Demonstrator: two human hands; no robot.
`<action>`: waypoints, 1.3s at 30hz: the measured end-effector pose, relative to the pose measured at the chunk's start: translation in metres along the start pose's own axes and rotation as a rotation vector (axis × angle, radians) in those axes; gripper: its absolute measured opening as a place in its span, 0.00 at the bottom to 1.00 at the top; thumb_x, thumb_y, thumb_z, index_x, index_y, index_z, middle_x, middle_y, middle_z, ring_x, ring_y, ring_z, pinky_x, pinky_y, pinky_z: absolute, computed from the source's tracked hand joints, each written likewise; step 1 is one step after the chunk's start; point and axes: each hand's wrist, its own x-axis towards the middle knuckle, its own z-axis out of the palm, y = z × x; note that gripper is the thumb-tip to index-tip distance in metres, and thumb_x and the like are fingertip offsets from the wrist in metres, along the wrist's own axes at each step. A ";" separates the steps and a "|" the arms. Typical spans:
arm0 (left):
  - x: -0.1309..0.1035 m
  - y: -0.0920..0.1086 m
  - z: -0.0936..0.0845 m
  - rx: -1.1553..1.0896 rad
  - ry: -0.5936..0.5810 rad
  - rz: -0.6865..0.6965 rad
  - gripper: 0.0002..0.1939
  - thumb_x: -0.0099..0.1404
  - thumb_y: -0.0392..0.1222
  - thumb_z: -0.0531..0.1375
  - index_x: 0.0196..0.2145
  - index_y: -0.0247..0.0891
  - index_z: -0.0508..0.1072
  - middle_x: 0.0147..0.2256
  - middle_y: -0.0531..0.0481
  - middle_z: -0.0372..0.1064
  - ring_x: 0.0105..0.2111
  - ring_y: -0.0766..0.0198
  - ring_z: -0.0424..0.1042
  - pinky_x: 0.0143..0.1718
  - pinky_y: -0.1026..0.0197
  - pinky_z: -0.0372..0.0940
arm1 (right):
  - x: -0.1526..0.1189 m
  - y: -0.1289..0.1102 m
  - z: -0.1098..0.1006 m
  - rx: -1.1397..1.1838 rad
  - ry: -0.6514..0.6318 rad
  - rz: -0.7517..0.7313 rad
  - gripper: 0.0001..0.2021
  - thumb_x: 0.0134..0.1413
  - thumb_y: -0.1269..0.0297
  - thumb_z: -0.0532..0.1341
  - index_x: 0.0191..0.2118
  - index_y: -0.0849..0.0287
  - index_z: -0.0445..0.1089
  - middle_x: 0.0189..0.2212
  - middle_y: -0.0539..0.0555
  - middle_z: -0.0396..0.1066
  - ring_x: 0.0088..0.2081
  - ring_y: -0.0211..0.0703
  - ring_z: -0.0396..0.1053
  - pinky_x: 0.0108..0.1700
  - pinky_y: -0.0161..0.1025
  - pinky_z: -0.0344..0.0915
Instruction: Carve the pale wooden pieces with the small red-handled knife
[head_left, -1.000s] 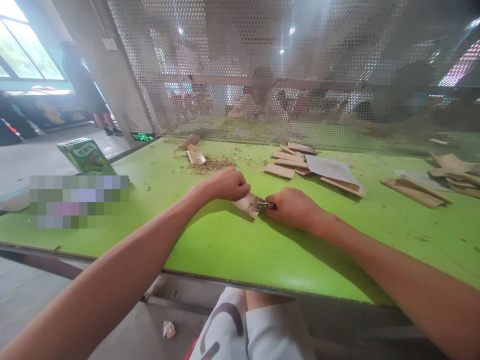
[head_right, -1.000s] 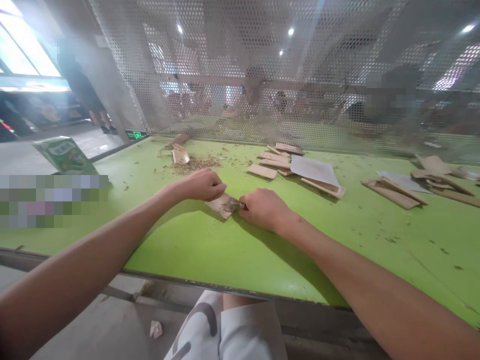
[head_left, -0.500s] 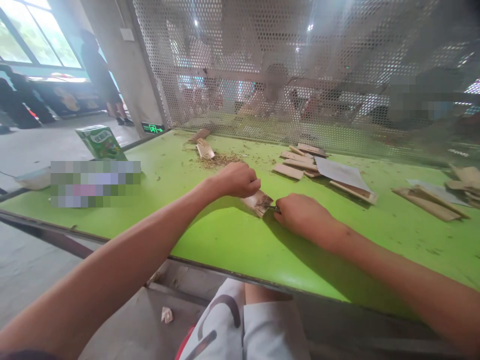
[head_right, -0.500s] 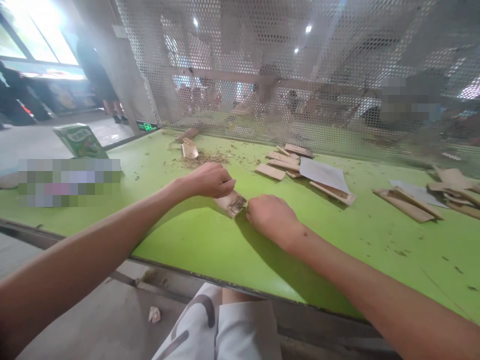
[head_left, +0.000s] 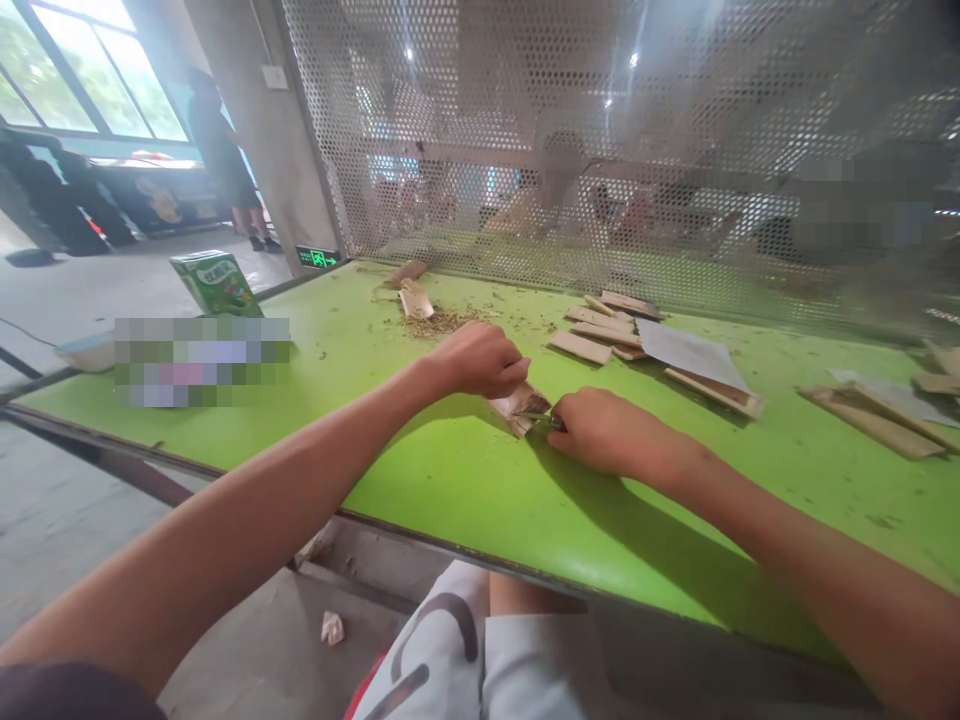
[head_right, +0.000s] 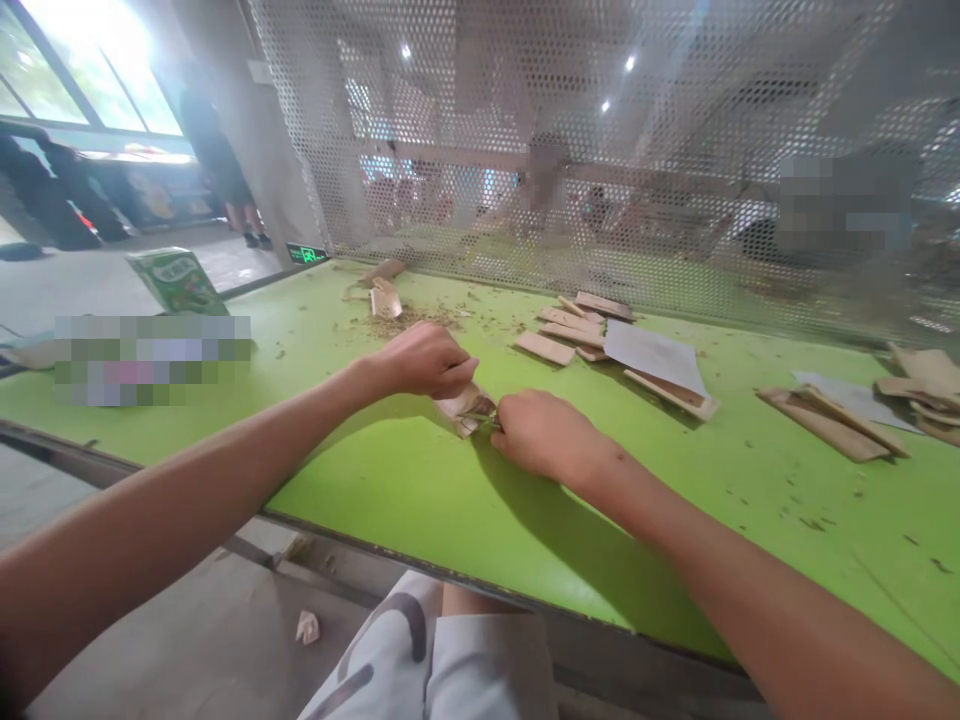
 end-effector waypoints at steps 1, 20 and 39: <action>0.000 0.000 0.000 0.004 -0.008 -0.011 0.25 0.63 0.46 0.44 0.13 0.34 0.63 0.13 0.52 0.54 0.14 0.72 0.45 0.21 0.61 0.44 | 0.000 0.000 0.002 0.004 0.017 0.007 0.13 0.53 0.60 0.55 0.30 0.60 0.75 0.27 0.60 0.75 0.27 0.46 0.70 0.26 0.38 0.52; -0.002 0.007 0.000 0.115 -0.046 -0.035 0.27 0.64 0.46 0.44 0.16 0.33 0.71 0.14 0.49 0.59 0.14 0.70 0.47 0.21 0.60 0.44 | -0.008 -0.008 0.009 -0.091 0.087 0.079 0.14 0.58 0.62 0.54 0.34 0.62 0.76 0.29 0.63 0.75 0.32 0.51 0.73 0.31 0.39 0.59; 0.000 0.010 0.001 0.061 0.043 -0.114 0.26 0.64 0.47 0.45 0.13 0.34 0.66 0.11 0.52 0.53 0.13 0.71 0.46 0.20 0.61 0.45 | -0.008 0.005 0.019 0.011 0.206 0.076 0.13 0.55 0.61 0.54 0.26 0.58 0.72 0.23 0.58 0.73 0.24 0.43 0.67 0.23 0.38 0.44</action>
